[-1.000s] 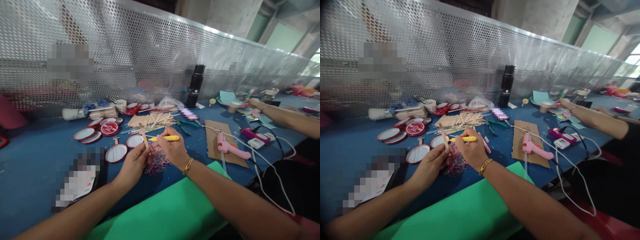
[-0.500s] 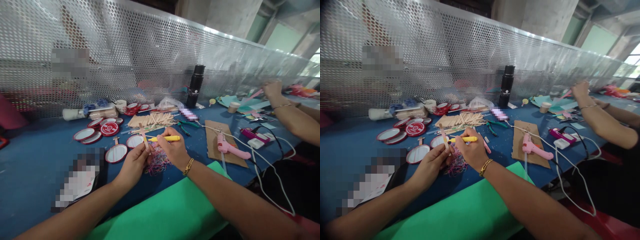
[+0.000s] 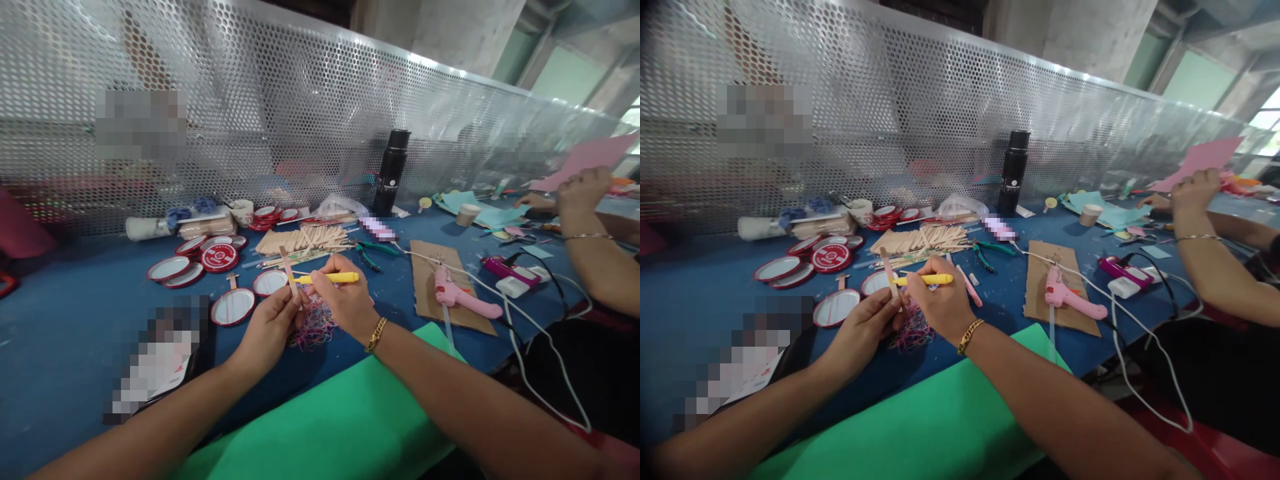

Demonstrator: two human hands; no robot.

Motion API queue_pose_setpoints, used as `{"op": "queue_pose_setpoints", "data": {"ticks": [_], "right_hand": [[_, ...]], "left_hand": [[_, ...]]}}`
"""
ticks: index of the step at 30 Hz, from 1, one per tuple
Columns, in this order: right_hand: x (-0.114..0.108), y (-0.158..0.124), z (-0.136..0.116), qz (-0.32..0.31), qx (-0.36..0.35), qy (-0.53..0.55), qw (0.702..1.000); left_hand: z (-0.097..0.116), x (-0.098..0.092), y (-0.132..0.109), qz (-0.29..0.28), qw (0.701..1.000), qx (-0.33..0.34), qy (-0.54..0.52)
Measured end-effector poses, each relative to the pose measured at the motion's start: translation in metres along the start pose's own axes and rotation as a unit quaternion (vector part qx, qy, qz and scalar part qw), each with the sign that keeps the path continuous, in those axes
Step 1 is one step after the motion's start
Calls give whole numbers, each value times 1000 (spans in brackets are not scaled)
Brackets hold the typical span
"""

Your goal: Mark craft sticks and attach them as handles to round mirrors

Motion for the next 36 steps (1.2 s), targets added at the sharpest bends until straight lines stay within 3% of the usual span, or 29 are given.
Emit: {"op": "queue_pose_setpoints", "data": {"ticks": [36], "right_hand": [[1,1,-3,-5,-5,4,1000]], "left_hand": [[1,1,1,-10,1000,0,2]]}}
Point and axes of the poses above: each hand's wrist, its own y-axis towards the middle knuckle, its own x-axis out of the palm, z = x × y, the point moved 6 cm from there along y, towards the middle knuckle, and after that the axes turned 4 degrees about z, right-handed, at the moved point
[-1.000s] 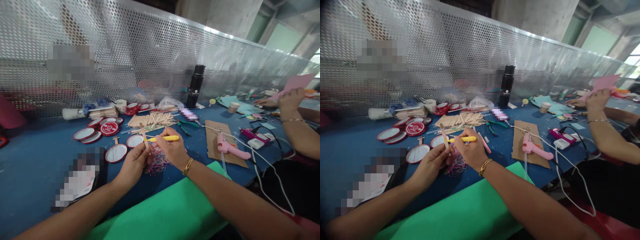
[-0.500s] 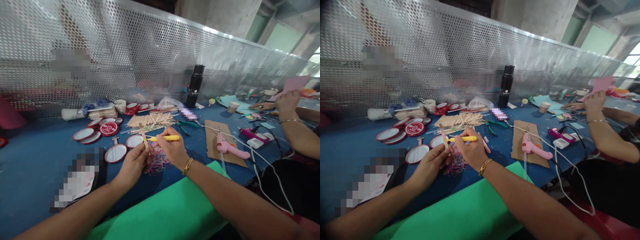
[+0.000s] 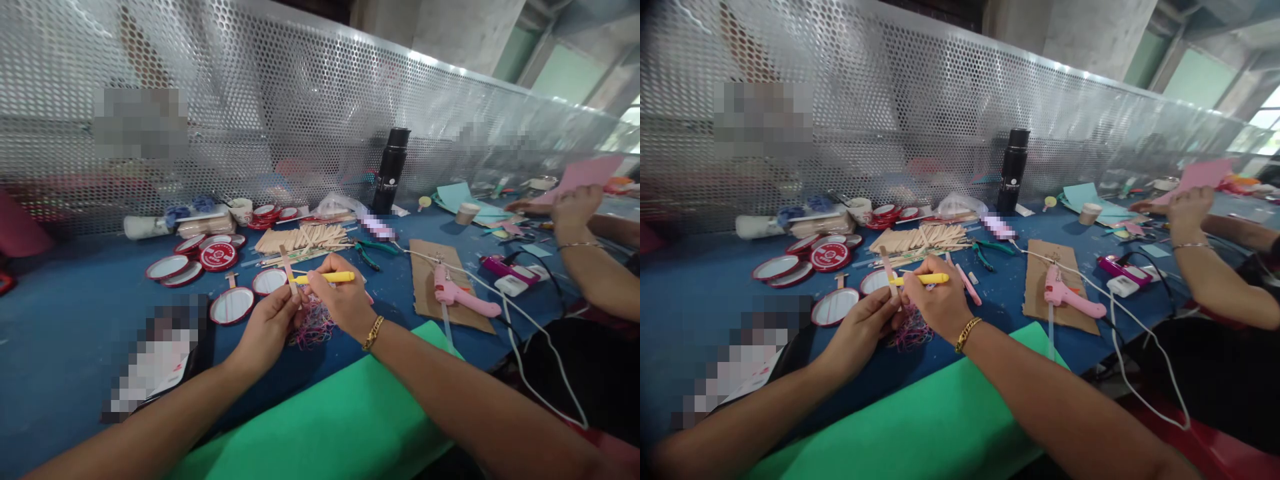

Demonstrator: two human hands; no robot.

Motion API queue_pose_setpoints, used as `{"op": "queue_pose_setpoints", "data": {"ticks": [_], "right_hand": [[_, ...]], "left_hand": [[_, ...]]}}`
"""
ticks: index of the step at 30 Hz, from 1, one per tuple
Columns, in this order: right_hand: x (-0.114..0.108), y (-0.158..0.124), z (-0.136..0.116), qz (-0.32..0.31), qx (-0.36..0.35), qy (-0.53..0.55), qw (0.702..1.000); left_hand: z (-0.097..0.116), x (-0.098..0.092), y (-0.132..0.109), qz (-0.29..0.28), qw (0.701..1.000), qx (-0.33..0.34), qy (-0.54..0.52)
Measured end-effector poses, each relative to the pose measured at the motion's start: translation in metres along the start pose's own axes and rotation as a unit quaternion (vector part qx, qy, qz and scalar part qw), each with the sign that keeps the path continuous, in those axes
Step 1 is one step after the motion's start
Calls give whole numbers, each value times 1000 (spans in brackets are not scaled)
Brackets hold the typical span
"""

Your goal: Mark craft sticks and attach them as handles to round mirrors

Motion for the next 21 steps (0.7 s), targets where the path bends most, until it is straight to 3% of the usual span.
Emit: {"op": "queue_pose_setpoints", "data": {"ticks": [7,21], "right_hand": [[-3,1,4,19,7,-11,1000],[0,0,3,-1,14,4,1000]], "left_hand": [[-1,-1,1,4,1000,3,6],[1,0,-1,5,1000,6,-6]]}}
Point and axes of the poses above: each hand's wrist, its own y-axis towards the middle knuckle, its own x-axis out of the palm, z = x × y, the point moved 6 cm from there along y, towards the middle knuckle, and after that the axes turned 4 degrees about z, right-handed, at the moved point
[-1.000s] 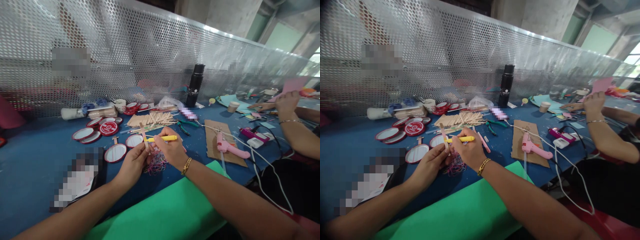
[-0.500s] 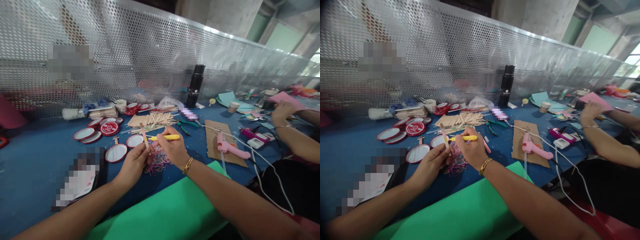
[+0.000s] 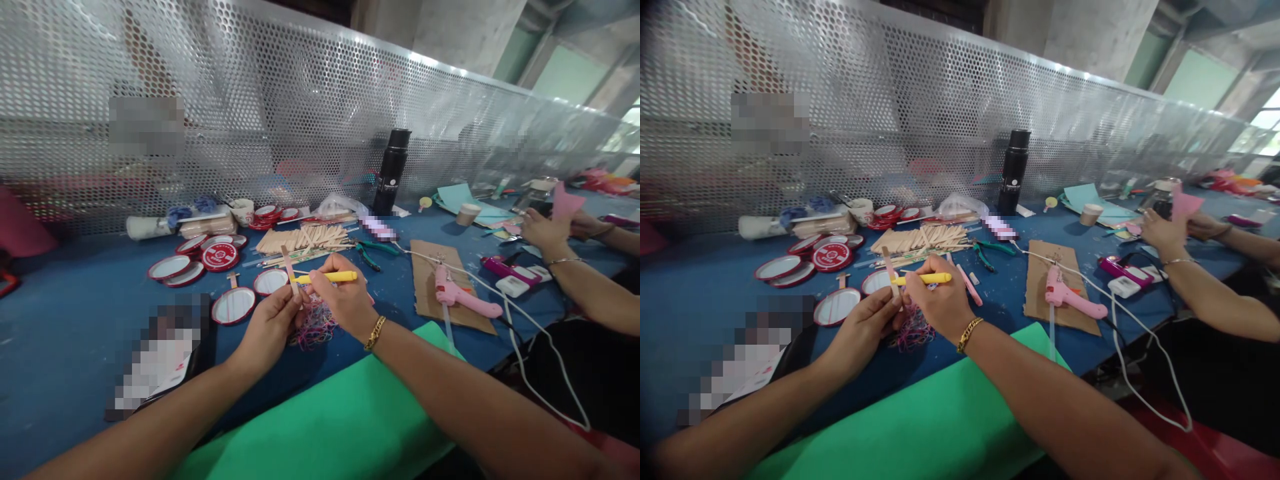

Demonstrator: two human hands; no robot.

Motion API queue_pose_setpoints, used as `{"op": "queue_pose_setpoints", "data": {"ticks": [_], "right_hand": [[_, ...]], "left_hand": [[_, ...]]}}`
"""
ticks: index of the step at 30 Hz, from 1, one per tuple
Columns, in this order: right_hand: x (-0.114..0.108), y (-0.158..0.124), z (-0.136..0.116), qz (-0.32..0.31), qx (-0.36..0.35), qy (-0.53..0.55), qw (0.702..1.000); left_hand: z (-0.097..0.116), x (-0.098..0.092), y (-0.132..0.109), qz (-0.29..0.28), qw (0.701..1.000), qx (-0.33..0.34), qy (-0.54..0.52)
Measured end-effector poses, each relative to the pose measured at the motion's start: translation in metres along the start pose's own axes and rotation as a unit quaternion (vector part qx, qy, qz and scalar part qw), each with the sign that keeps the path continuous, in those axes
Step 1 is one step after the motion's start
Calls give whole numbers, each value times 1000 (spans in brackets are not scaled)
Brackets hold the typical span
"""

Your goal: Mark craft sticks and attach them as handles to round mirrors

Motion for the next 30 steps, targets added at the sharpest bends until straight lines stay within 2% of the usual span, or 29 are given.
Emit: {"op": "queue_pose_setpoints", "data": {"ticks": [7,13,18,24,30], "right_hand": [[-4,1,-2,18,-9,-18,1000],[0,-1,-2,-2,-6,-10,1000],[-4,1,2,19,0,-14,1000],[0,-1,-1,-9,3,0,1000],[-3,0,0,17,0,-7,1000]], "left_hand": [[-2,-1,1,5,1000,5,3],[-2,0,0,1,1000,1,-3],[-1,-1,-1,6,1000,-4,4],[1,-1,0,10,1000,5,0],[1,0,0,8,1000,0,4]]}}
Point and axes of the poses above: each hand's wrist, its own y-axis towards the middle knuckle, its own x-axis out of the palm, z = x × y, the point moved 6 cm from there along y, towards the middle knuckle, and after that the axes turned 4 degrees about z, right-handed, at the moved point
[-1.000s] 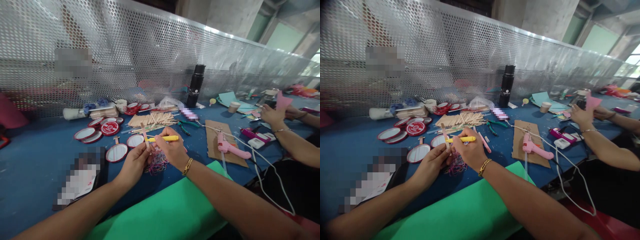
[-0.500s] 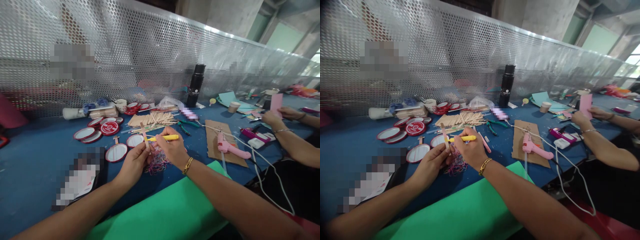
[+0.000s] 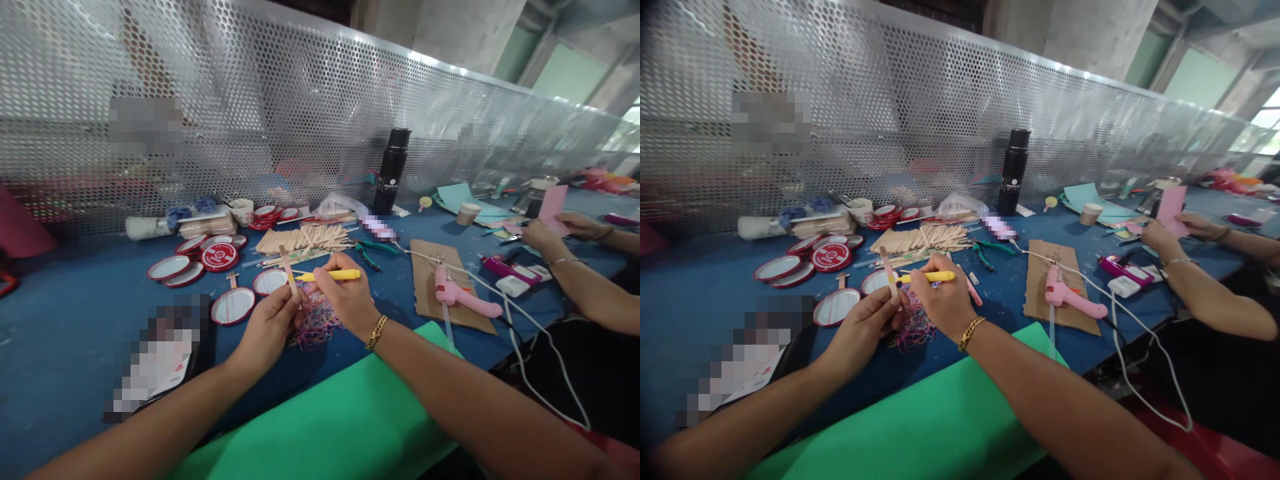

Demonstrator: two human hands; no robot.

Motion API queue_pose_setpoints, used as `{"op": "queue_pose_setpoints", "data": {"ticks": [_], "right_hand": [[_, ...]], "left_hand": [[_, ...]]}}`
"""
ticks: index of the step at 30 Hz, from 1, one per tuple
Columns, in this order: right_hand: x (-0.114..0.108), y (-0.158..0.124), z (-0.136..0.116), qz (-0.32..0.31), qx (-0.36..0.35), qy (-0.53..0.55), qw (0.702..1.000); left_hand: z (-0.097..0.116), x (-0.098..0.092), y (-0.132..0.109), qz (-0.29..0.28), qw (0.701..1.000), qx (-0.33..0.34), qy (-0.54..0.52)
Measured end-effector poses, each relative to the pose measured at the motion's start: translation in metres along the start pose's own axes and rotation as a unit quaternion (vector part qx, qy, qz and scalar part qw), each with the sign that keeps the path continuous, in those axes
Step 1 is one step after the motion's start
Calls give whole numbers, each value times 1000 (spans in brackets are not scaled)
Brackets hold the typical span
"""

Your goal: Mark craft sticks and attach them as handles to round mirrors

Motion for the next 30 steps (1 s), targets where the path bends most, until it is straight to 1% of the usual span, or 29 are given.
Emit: {"op": "queue_pose_setpoints", "data": {"ticks": [4,9,15,21,26,30], "right_hand": [[3,-1,-3,-19,-9,-7,1000],[0,1,4,1,4,0,1000],[4,-1,0,-20,-3,7,1000],[2,0,4,-8,14,13,1000],[4,-1,-1,-21,-2,1,1000],[1,1,0,-7,0,-11,1000]], "left_hand": [[0,0,0,-1,1000,2,-7],[1,0,-1,1,1000,-5,1],[3,1,-1,-1,1000,-4,-2],[2,1,0,-1,1000,-2,-9],[1,0,0,-5,1000,1,-16],[-1,0,0,-1,1000,-1,-12]]}}
Point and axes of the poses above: each hand's wrist, its own y-axis towards the middle knuckle, its own x-axis out of the palm, z = x × y, the point moved 6 cm from there along y, towards the middle knuckle, and after that the axes turned 4 degrees about z, right-handed, at the moved point
